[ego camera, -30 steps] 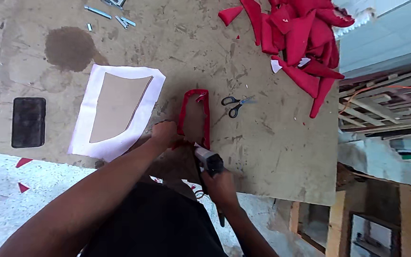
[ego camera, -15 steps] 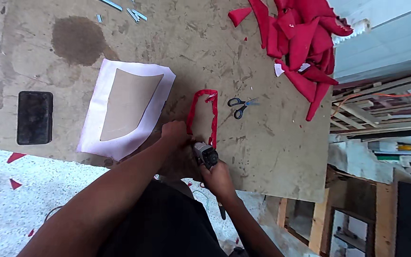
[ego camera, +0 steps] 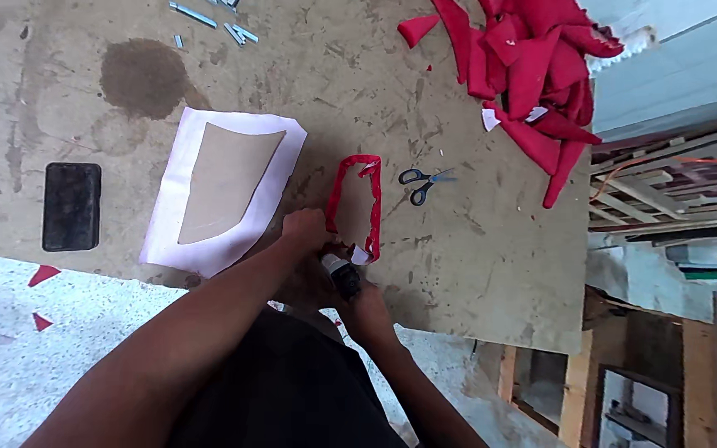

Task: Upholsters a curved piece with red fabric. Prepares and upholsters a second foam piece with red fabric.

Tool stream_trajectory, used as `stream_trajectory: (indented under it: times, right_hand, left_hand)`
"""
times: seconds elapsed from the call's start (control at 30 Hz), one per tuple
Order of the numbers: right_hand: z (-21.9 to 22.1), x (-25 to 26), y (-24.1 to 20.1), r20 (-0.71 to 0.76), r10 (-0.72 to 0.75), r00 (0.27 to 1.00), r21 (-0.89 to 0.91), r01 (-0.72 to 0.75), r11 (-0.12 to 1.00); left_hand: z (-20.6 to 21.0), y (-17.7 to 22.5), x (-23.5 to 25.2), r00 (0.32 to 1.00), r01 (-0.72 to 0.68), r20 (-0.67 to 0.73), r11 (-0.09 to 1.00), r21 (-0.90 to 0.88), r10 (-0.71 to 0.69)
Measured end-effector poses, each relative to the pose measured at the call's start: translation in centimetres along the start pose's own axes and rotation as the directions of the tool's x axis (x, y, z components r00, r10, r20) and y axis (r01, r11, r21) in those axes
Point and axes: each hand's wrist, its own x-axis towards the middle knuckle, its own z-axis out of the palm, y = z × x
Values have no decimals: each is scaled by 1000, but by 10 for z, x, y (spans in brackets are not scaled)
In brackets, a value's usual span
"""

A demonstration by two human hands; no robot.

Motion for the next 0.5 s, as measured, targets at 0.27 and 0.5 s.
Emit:
stream_trajectory:
  times: [0.27,0.5]
  right_hand:
    - [-47,-42,123,-345,189,919,179,-133,975]
    - [-88,-14,279,-554,329,765,182,-274,944]
  left_hand:
    - [-29,9,-11,979,-107,-150,975,195,138]
    - [-23,82,77,409,-792,148,270,548,900]
